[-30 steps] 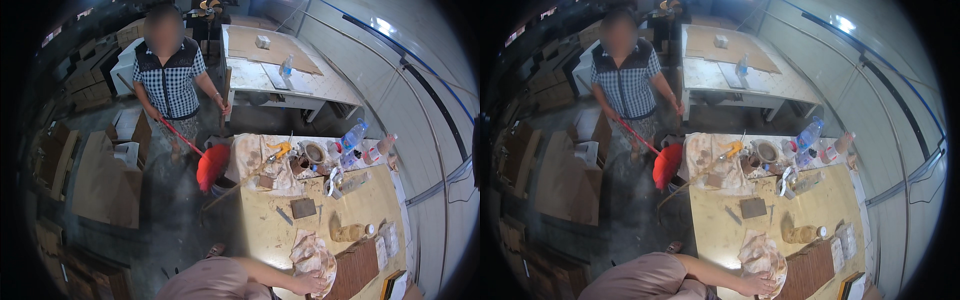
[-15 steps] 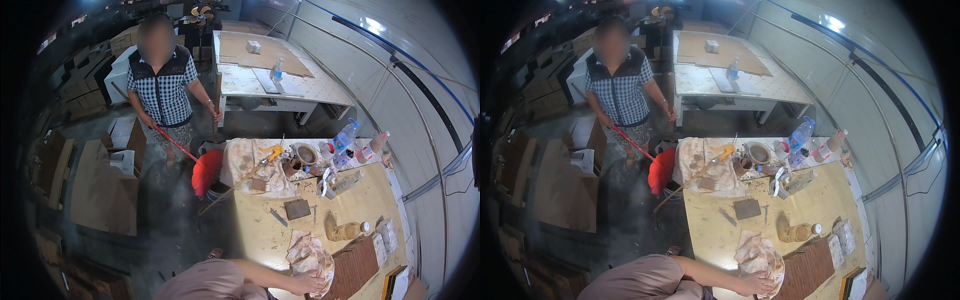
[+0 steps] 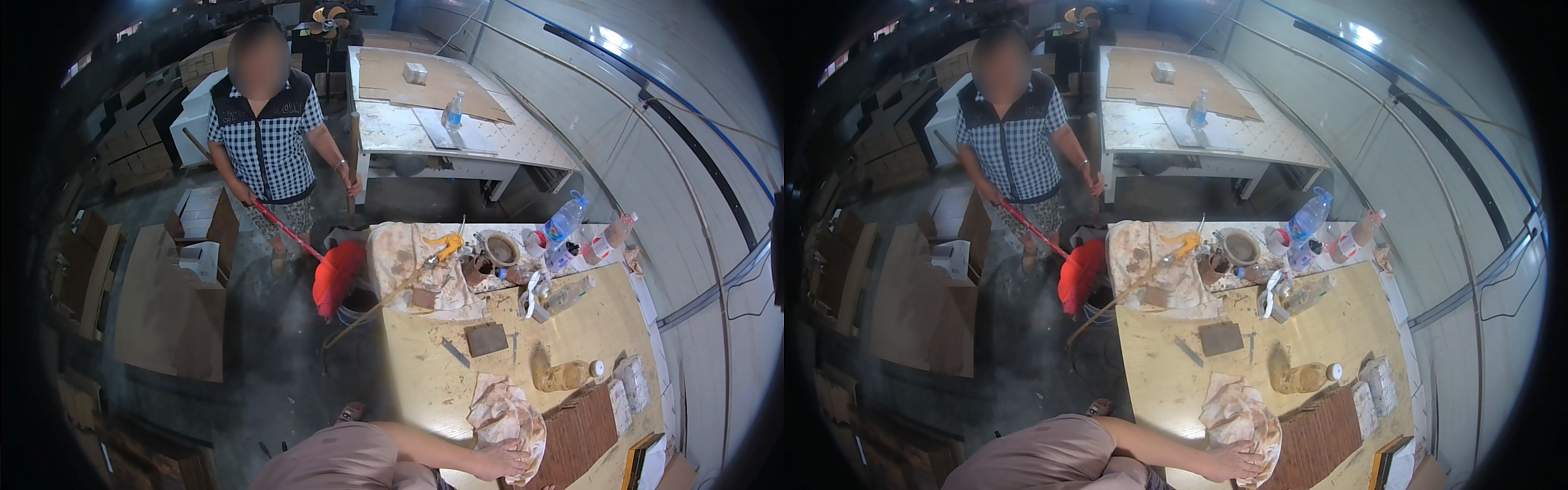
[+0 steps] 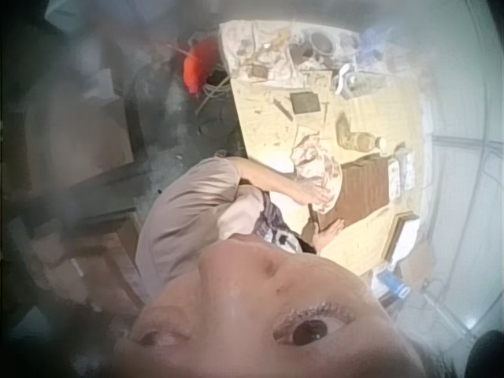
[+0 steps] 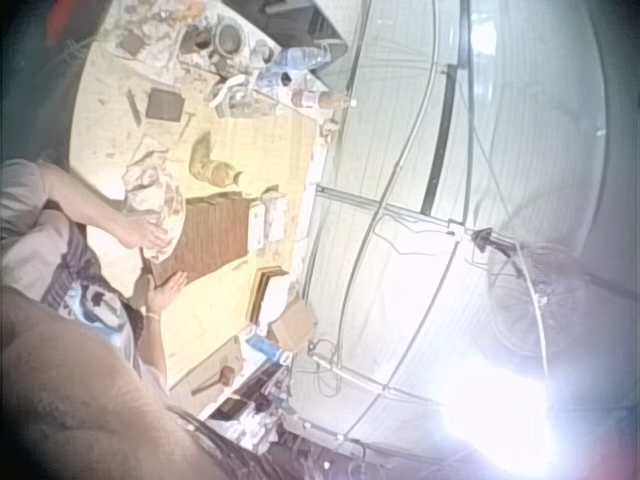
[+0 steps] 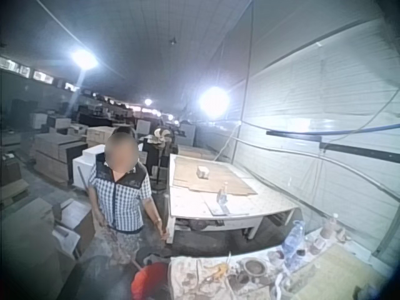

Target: The person cleans a grooved wood panel by pouring liquid from a bottle onto a cloth and wiping the wooden surface repeatedly.

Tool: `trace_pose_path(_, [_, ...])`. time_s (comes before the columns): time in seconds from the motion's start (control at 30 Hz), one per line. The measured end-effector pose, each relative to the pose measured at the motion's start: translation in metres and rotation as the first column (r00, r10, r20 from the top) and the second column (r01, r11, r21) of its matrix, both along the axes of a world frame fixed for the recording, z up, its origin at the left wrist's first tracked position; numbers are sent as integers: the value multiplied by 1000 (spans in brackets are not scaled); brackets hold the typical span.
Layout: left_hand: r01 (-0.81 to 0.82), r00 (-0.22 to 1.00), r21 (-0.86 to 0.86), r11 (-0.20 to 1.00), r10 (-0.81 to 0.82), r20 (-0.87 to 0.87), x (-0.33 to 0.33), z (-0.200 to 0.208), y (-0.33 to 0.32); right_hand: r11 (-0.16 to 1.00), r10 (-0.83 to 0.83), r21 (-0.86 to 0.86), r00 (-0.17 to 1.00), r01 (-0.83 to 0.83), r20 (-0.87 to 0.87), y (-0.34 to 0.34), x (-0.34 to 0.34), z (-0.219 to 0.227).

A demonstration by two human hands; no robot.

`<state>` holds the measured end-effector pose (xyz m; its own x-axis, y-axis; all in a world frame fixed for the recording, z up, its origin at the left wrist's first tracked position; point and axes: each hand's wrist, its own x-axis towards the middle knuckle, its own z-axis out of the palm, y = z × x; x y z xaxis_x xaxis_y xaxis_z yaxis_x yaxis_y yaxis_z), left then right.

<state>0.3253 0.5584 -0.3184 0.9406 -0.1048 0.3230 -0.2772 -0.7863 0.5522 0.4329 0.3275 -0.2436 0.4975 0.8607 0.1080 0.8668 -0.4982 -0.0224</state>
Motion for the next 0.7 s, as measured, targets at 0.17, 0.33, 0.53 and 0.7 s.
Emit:
trace_pose_path(0.17, [19,996,76,997,-13,-87,-17,30,8,999,12,46,999,-10,-31,-6,-3,-5])
trace_pose_path(0.33, [-20,999,166,986,16,27,-6,16,0,992,55,118,998,-53,-13,-2,6,-19])
trace_pose_path(0.53, [-63,938,26,998,51,342,-6,32,18,980,-55,179,979,90,-195,-3,12,-19])
trace_pose_path(0.7, [59,998,324,944,-43,-55,-3,58,12,974,-100,188,983,128,-151,-6,18,-14])
